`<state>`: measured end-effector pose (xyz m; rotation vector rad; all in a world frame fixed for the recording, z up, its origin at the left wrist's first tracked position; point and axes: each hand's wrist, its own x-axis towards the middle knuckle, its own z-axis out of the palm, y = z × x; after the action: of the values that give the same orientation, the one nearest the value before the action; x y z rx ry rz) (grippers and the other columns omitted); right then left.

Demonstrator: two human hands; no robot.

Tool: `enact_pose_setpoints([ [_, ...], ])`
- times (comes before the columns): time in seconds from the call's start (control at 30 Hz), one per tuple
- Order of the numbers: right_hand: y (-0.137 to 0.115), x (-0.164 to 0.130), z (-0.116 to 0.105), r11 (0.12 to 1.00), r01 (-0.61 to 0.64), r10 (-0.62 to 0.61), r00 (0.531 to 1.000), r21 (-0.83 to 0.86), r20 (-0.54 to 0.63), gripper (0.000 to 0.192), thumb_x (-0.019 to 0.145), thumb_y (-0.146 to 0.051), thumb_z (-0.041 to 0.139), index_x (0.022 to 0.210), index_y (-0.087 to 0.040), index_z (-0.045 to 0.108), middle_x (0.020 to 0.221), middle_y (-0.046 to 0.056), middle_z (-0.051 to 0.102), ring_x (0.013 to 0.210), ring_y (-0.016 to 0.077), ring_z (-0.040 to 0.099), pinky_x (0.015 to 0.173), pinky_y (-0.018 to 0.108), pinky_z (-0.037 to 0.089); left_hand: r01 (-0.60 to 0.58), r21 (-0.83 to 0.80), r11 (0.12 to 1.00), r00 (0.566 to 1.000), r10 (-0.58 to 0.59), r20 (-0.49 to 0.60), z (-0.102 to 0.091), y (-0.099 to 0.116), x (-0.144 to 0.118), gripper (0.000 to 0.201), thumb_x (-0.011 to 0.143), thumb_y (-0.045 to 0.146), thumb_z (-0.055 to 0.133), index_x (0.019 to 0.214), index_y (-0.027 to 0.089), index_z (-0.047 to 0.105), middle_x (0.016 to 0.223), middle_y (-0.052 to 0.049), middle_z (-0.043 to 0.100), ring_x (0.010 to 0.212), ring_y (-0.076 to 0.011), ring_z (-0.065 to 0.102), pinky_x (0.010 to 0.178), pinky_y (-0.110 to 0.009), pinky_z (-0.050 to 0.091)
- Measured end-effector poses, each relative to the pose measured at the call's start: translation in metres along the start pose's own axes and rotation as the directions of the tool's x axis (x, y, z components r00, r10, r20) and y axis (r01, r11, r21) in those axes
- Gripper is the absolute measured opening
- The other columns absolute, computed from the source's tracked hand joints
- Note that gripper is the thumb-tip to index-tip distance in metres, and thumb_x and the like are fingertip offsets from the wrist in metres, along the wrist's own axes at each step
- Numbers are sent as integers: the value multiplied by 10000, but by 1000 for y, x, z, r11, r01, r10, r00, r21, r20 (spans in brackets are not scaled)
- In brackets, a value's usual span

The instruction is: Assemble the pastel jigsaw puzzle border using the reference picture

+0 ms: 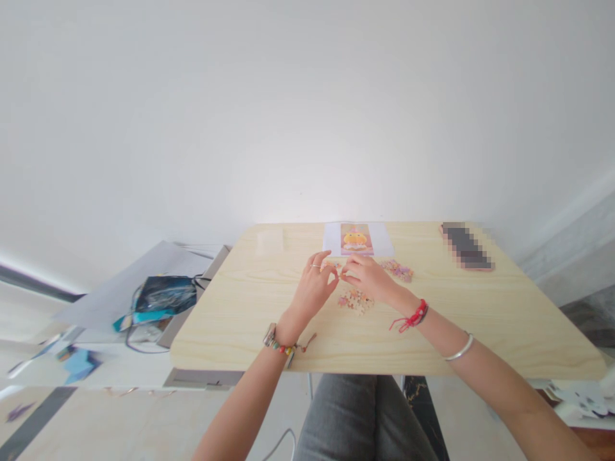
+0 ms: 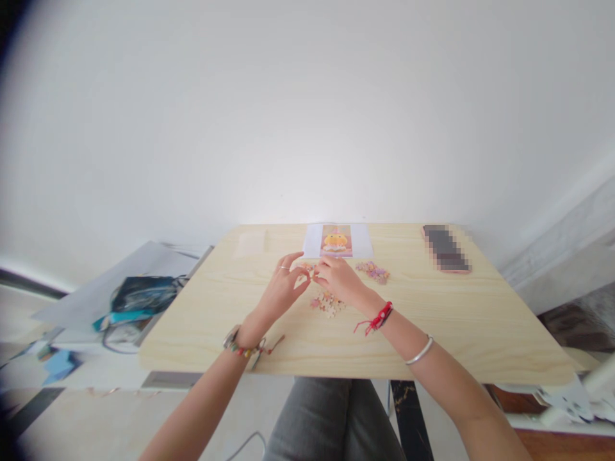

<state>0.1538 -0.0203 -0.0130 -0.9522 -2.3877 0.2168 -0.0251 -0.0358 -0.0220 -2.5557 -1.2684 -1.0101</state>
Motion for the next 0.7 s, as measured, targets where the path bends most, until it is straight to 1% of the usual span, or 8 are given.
enact_pose_setpoints([
  [0.13, 3, -1, -2, 999, 48, -48, 998, -12, -34, 101, 839, -194, 528, 811, -162, 618, 822, 66, 556, 804, 188, 532, 739, 349, 446, -31, 0, 1000, 999, 31, -26, -5, 3, 2, 55, 788, 139, 571, 817, 181, 550, 1206, -114, 464, 1154, -266, 430, 903, -482, 464],
  [0.37, 2, 2, -1, 994, 80, -85, 994, -72, -66, 131, 859, -219, 506, 847, -159, 623, 869, 81, 564, 850, 197, 538, 776, 349, 436, -10, -6, 1000, 999, 10, -43, -8, 0, 0, 46, 805, 152, 557, 844, 175, 563, 1215, -123, 451, 1171, -277, 407, 853, -446, 502],
  [0.47, 5, 9, 3, 994, 77, -80, 996, -72, -36, 126, 858, -215, 515, 867, -144, 617, 878, 82, 558, 858, 191, 531, 782, 333, 428, -13, 13, 1000, 999, 14, -49, -5, -8, 1, 39, 805, 148, 555, 829, 174, 573, 1207, -123, 455, 1164, -273, 417, 866, -450, 495],
  [0.53, 9, 16, 8, 996, 63, -63, 998, -71, 2, 124, 859, -211, 516, 844, -135, 613, 867, 77, 552, 840, 179, 525, 769, 318, 425, -7, 32, 999, 999, 9, -44, 0, -16, 2, 37, 797, 137, 564, 796, 171, 580, 1190, -123, 466, 1142, -268, 437, 883, -460, 482],
  [0.63, 19, 28, 17, 997, 48, -44, 997, -67, 65, 153, 870, -223, 503, 805, -128, 604, 848, 70, 543, 798, 159, 512, 739, 299, 424, 15, 55, 998, 1000, -15, -16, 7, -27, 7, 46, 776, 129, 590, 743, 160, 585, 1162, -133, 480, 1113, -270, 458, 884, -465, 477],
  [0.7, 25, 33, 21, 997, 54, -50, 995, -52, 84, 148, 870, -220, 506, 815, -124, 604, 863, 73, 543, 809, 157, 510, 741, 296, 422, 25, 61, 998, 1000, -25, 8, 11, -32, 10, 56, 759, 127, 611, 718, 157, 587, 1150, -135, 487, 1109, -274, 463, 878, -467, 479],
])
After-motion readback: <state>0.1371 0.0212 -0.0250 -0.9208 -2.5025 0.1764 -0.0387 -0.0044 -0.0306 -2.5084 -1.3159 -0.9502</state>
